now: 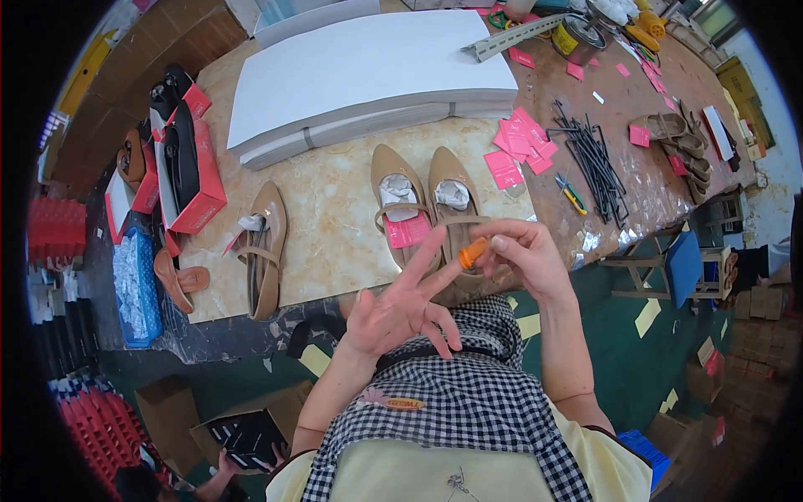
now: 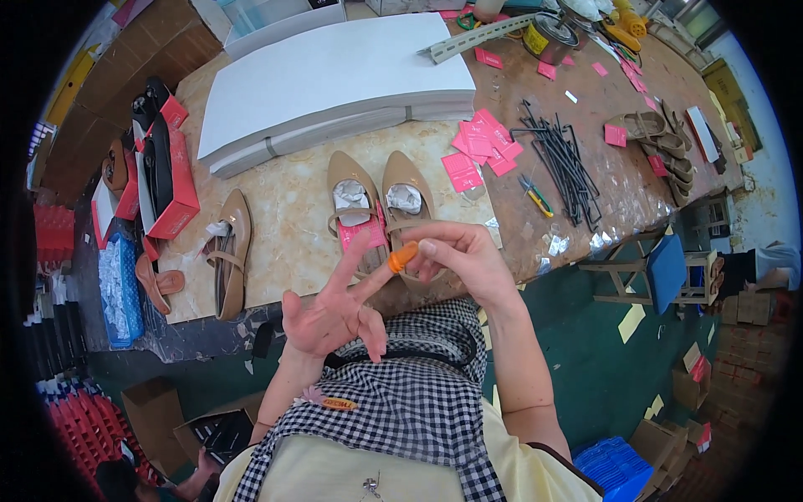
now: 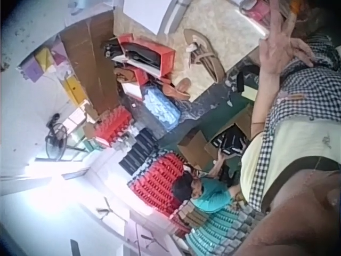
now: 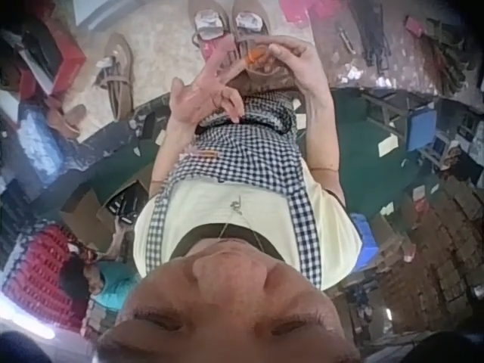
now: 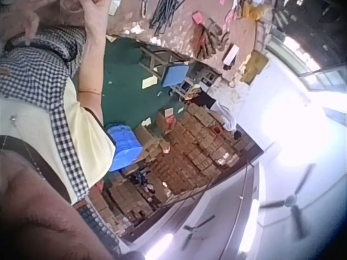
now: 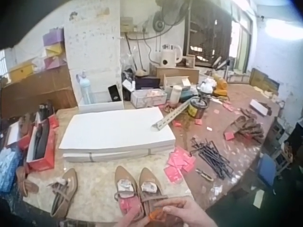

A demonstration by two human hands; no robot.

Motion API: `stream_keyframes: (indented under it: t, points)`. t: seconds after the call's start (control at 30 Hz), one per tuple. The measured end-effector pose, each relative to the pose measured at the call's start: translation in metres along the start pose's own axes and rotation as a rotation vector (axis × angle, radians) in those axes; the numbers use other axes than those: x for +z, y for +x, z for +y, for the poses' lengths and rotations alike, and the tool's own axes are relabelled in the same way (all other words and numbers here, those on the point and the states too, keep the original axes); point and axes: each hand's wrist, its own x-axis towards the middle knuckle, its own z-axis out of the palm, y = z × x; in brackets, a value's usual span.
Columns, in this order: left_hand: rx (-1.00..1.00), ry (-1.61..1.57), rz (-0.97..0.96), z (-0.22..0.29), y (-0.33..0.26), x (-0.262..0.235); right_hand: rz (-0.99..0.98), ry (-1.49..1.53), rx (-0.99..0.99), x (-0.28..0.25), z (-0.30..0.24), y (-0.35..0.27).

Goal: Inspecting, cleaning, and placing finished shoes into boxes.

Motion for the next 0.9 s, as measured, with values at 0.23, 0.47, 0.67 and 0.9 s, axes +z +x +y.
stream_keyframes:
  t: [0.23,0.47,0.67,0.9]
  points:
    - [-0.002,0.076,0.094,-0.024,-0.012,-0.001,0.212,-0.131,-0.112,-0.009,0.029,-0.016]
    - [-0.389,1.269,-0.096,-0.103,-0.066,-0.024,0.421,-0.098,-0.209,-0.036,0.035,-0.045]
    - [-0.549,1.348,-0.035,-0.06,-0.125,-0.009,0.468,-0.121,-0.236,-0.064,0.042,-0.067]
    - [-0.461,1.48,0.169,-0.051,-0.086,-0.004,0.43,-0.05,-0.244,-0.05,0.048,-0.061]
